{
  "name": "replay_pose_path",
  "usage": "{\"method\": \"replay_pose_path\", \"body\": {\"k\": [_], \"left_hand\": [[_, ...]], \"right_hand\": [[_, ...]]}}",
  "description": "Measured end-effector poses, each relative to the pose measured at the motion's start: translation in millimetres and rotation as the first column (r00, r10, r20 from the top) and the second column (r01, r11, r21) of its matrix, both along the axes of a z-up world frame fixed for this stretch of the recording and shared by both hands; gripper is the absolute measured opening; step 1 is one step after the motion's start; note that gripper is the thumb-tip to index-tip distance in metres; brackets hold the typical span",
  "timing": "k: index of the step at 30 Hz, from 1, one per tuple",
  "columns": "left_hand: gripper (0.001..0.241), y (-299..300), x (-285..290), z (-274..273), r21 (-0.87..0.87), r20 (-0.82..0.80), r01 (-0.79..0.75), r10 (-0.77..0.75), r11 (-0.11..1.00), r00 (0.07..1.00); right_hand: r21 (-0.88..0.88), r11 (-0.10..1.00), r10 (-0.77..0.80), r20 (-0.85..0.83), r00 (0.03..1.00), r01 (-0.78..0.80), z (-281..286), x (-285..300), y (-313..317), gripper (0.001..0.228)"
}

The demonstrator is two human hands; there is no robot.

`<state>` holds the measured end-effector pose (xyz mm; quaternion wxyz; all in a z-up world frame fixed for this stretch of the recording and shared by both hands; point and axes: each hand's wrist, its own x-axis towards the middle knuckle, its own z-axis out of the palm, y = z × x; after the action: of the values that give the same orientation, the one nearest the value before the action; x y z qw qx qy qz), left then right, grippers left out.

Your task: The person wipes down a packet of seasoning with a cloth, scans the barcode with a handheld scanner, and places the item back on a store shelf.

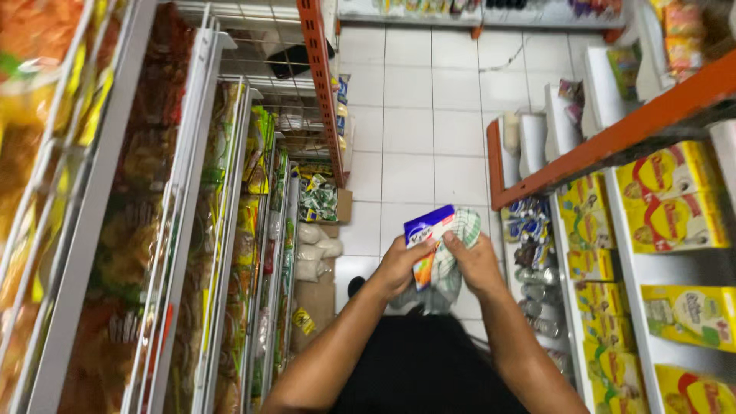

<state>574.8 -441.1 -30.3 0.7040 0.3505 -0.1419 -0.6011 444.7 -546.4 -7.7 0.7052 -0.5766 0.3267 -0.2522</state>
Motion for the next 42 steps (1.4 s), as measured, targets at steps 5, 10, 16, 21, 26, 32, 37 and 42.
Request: {"method": "replay_pose_path", "body": {"k": [5,10,16,21,26,32,37,42], "left_hand": [[0.033,-39.2,17.0,12.5,0.098,-0.030,0.049,-0.046,0.994,0.998],[0.033,-92.4,24.1,15.8,0.161,-0.013,0.043,-0.041,0.986,0.999],[0.029,-160.8,53.1,-15.0,0.285,0.093,-0.057,0.032,0.957,0.995],[0.024,-246.1,51.2,-26.3,0.276,0.234,-0.273,0.211,0.921,0.949],[0.025,-301.8,65.4,-10.8,0.289,0.274,-0.539,0.471,0.791,0.838],[0.030,-277.8,90.1,3.5,0.274,0.235,-0.726,0.689,0.630,0.686],[0.029,-242.6,61.3,3.8,0.234,0.154,-0.891,0.889,0.390,0.430],[0.029,-201.4,17.2,-10.7,0.271,0.383,-0.946,0.882,0.175,0.273]], "right_hand": [[0.041,0.994,-0.101,0.022,0.995,0.100,-10.0,3.7,-23.3,0.041],[0.158,0.961,-0.219,-0.077,0.973,0.229,-20.3,23.5,-75.7,0.035],[0.151,0.987,-0.056,-0.029,0.998,0.060,-53.0,46.7,-162.9,0.032],[-0.056,0.997,0.027,-0.278,0.960,-0.044,-58.2,74.5,-257.3,0.033],[0.084,0.982,0.178,-0.153,0.972,-0.167,-40.9,119.9,-328.0,0.029],[-0.101,0.826,0.543,-0.120,0.831,-0.555,-44.6,176.6,-336.7,0.028],[-0.017,0.679,0.729,-0.095,0.678,-0.734,-40.4,200.9,-297.0,0.034],[-0.011,0.400,0.913,0.086,0.398,-0.916,-29.7,207.9,-258.4,0.032]]}}
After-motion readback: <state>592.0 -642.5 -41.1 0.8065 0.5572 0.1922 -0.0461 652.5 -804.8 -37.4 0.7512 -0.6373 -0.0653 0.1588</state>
